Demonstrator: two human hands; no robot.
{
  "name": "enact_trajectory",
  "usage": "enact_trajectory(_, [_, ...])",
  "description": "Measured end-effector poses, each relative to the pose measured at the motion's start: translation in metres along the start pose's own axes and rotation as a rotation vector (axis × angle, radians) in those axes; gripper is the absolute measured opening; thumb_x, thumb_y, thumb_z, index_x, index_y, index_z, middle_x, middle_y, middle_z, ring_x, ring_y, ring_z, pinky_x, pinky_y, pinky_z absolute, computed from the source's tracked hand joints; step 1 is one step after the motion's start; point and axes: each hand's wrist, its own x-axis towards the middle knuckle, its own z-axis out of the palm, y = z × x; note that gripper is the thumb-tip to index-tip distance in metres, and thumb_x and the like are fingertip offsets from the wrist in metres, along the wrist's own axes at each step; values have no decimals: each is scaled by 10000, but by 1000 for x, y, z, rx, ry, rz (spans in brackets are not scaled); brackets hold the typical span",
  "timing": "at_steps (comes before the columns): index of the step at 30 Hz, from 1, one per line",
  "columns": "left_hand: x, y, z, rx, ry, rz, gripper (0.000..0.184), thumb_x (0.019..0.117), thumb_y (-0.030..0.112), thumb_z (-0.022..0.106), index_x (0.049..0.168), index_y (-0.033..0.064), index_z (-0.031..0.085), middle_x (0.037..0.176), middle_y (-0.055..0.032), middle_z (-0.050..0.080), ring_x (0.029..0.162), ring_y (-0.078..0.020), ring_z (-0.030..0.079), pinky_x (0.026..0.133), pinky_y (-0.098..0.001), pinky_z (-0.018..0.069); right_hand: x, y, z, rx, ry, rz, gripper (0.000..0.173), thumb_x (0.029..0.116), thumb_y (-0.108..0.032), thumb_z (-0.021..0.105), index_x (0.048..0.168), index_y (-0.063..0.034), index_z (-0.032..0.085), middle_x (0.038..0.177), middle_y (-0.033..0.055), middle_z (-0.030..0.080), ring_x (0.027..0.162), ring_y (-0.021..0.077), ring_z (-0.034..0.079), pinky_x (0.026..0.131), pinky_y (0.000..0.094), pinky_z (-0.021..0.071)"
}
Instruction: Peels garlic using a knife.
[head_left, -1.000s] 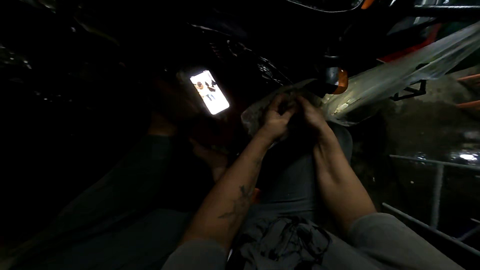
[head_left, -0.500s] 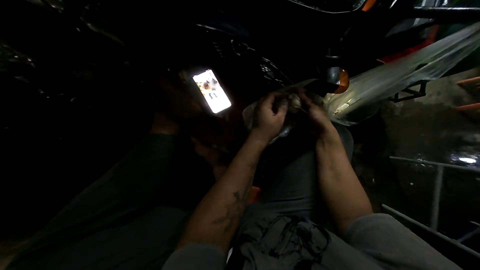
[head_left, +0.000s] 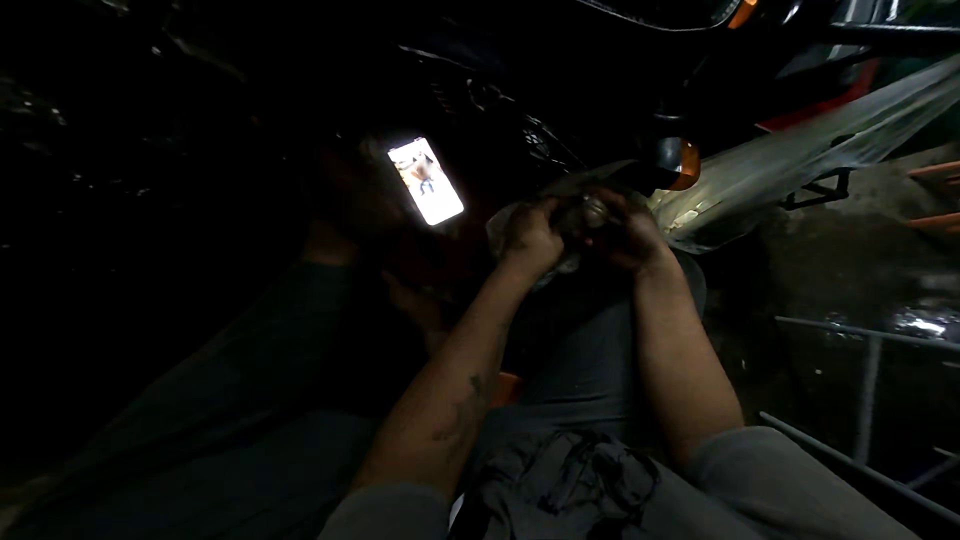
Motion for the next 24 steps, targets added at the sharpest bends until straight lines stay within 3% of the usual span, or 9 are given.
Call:
enact_trajectory(2, [-5, 3, 1, 167, 5, 29, 279, 986, 185, 637, 1243, 112, 720, 1279, -160, 655, 1222, -312, 612, 1055, -505, 493, 3, 1, -6, 39, -36, -27, 366, 1101, -352, 384, 1306, -132, 593, 1091, 81, 677, 866, 191, 675, 723, 346, 597])
enact_trajectory(4, [-8, 0, 6, 284, 60, 83, 232, 1014, 239, 611, 1138, 94, 745, 1105, -146, 733, 1081, -317, 696, 953, -530, 548, 5, 2, -9, 96, 3, -33, 349, 1090, -327, 413, 1304, -120, 595, 1146, 105, 670, 931, 221, 680, 779, 382, 602])
enact_trajectory(8, [-17, -6, 10, 294, 114, 255, 234, 982, 76, 580, 1141, 66, 751, 1167, -139, 719, 1102, -304, 692, 983, -494, 554, 9, 3, -12, 209, -33, -127, 252, 971, -170, 522, 1200, -108, 605, 1042, 89, 653, 899, 231, 666, 789, 434, 599])
enact_trajectory(11, [-28, -10, 8, 246, 263, 372, 178, 956, 83, 624, 1053, 71, 772, 989, -136, 742, 918, -284, 731, 829, -461, 603, 7, 6, -13, 243, -58, -156, 268, 930, -24, 504, 1179, -82, 585, 1034, 102, 673, 935, 234, 681, 870, 456, 590])
enact_trajectory(13, [-33, -16, 4, 232, 372, 423, 139, 946, 172, 686, 969, 70, 778, 889, -107, 747, 822, -243, 736, 757, -419, 611, 5, 6, -10, 149, -6, -134, 180, 970, -30, 539, 1140, -73, 582, 928, 78, 681, 823, 181, 683, 789, 380, 603])
enact_trajectory(15, [-34, -27, -10, 184, 514, 411, 269, 944, 277, 742, 862, 21, 743, 810, -113, 726, 743, -221, 717, 705, -394, 605, 6, 5, -7, -13, 9, -134, 130, 1043, -190, 554, 1137, -105, 582, 852, 29, 664, 694, 111, 636, 645, 275, 575])
enact_trajectory(18, [-33, -58, -45, 224, 602, 137, 253, 968, 246, 702, 968, -3, 749, 912, -154, 738, 818, -244, 731, 775, -409, 607, 5, 5, -2, -137, 75, -131, 229, 1062, -352, 531, 1086, -137, 607, 756, -12, 621, 542, 65, 557, 482, 214, 504])
enact_trajectory(21, [-29, -84, -71, 303, 367, -360, 425, 1013, 222, 630, 1374, 3, 579, 1319, -257, 612, 1191, -392, 630, 1030, -546, 502, 3, 5, 2, -87, 184, -88, 254, 1023, -373, 556, 1082, -133, 611, 848, 30, 651, 630, 120, 607, 542, 283, 541])
enact_trajectory(24, [-33, -68, -78, 392, 205, -601, 506, 1051, 257, 563, 1480, 2, 481, 1434, -302, 533, 1309, -457, 552, 1065, -629, 445, 4, 5, 5, -28, 247, -111, 190, 1039, -266, 513, 1129, -112, 577, 922, 65, 650, 715, 173, 639, 612, 356, 575])
